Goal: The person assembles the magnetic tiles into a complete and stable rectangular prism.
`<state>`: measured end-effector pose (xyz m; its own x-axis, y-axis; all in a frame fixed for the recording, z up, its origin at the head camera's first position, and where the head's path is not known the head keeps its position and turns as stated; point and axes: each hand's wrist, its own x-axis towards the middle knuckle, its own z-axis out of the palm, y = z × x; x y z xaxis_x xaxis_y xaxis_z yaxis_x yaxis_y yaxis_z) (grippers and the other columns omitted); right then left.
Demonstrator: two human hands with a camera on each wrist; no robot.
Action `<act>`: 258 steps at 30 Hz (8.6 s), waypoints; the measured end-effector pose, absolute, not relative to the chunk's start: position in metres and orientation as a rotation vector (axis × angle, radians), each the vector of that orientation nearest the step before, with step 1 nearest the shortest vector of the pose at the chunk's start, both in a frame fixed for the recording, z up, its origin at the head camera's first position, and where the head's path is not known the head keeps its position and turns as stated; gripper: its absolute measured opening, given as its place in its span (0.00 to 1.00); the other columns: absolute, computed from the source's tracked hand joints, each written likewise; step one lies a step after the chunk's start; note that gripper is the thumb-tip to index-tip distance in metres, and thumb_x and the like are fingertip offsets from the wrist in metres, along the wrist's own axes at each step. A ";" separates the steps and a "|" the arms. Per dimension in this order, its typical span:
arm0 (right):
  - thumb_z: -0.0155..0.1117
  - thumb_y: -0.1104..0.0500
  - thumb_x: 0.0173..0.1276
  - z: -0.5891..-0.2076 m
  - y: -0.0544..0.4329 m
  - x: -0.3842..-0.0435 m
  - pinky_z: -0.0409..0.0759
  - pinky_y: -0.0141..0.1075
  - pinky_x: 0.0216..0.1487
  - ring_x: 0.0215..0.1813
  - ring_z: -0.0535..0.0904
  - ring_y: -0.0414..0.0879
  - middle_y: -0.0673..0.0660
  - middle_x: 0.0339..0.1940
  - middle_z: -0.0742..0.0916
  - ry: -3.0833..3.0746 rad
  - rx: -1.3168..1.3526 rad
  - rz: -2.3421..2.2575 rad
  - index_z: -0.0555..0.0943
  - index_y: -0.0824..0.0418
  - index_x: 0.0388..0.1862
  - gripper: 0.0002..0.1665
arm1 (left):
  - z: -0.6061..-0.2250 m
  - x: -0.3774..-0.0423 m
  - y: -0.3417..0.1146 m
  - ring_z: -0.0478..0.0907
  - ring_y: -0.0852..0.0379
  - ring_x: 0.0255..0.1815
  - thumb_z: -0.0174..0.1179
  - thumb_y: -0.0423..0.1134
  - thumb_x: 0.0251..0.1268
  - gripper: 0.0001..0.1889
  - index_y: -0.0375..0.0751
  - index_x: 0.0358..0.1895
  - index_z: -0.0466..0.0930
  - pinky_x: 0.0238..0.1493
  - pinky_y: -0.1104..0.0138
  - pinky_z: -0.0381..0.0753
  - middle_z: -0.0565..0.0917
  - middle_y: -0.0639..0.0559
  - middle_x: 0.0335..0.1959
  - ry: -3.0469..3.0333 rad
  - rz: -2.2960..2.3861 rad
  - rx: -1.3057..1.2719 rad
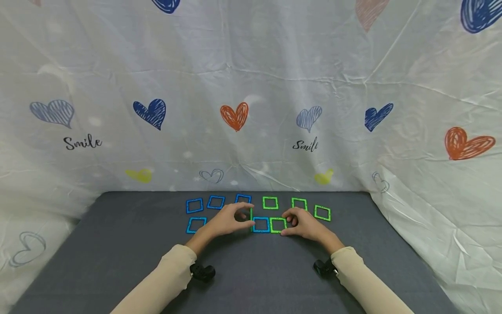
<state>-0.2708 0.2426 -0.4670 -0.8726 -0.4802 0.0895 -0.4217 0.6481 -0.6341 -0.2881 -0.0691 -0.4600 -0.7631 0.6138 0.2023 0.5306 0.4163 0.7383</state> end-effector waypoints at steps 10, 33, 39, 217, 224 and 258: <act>0.80 0.52 0.61 -0.463 0.243 -0.270 0.77 0.40 0.43 0.39 0.75 0.45 0.52 0.42 0.79 2.758 -0.809 -0.982 0.80 0.67 0.57 0.31 | -0.460 -0.285 -0.070 0.83 0.50 0.50 0.68 0.44 0.70 0.30 0.36 0.70 0.73 0.43 0.61 0.83 0.78 0.44 0.65 2.576 1.278 1.036; 0.76 0.58 0.66 -0.452 0.315 -0.259 0.78 0.37 0.34 0.37 0.79 0.45 0.61 0.44 0.85 2.809 -0.890 -1.217 0.83 0.66 0.55 0.22 | -0.463 -0.287 -0.068 0.83 0.50 0.51 0.67 0.46 0.71 0.29 0.37 0.69 0.73 0.47 0.58 0.83 0.78 0.43 0.62 2.550 1.297 1.025; 0.76 0.65 0.64 -0.454 0.334 -0.255 0.79 0.39 0.35 0.37 0.80 0.45 0.60 0.44 0.86 2.870 -0.909 -1.215 0.83 0.68 0.53 0.19 | -0.460 -0.287 -0.068 0.83 0.50 0.52 0.67 0.46 0.71 0.29 0.37 0.69 0.73 0.46 0.58 0.83 0.78 0.42 0.63 2.549 1.291 1.035; 0.65 0.70 0.72 -0.463 0.241 -0.264 0.83 0.38 0.35 0.37 0.84 0.53 0.65 0.40 0.86 2.487 -1.137 -1.577 0.85 0.66 0.47 0.07 | -0.462 -0.290 -0.070 0.83 0.48 0.50 0.62 0.46 0.76 0.24 0.37 0.67 0.76 0.44 0.58 0.84 0.81 0.43 0.58 2.527 1.345 0.937; 0.65 0.70 0.72 -0.460 0.227 -0.262 0.83 0.40 0.35 0.37 0.84 0.56 0.66 0.41 0.86 2.484 -1.118 -1.554 0.85 0.67 0.46 0.07 | -0.461 -0.290 -0.068 0.83 0.47 0.51 0.62 0.46 0.76 0.24 0.36 0.67 0.76 0.44 0.56 0.84 0.81 0.44 0.58 2.530 1.350 0.944; 0.66 0.73 0.69 -0.435 0.196 -0.246 0.84 0.43 0.36 0.37 0.84 0.56 0.63 0.41 0.86 2.511 -1.092 -1.518 0.85 0.71 0.44 0.06 | -0.464 -0.293 -0.066 0.84 0.47 0.50 0.62 0.44 0.75 0.24 0.36 0.67 0.76 0.44 0.58 0.84 0.81 0.43 0.58 2.529 1.346 0.953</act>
<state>-0.2461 0.1959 -0.4354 -0.7568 -0.5645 0.3296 -0.5541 0.2866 -0.7816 -0.2927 -0.0660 -0.4638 -0.7940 0.5811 0.1783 0.4725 0.4055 0.7825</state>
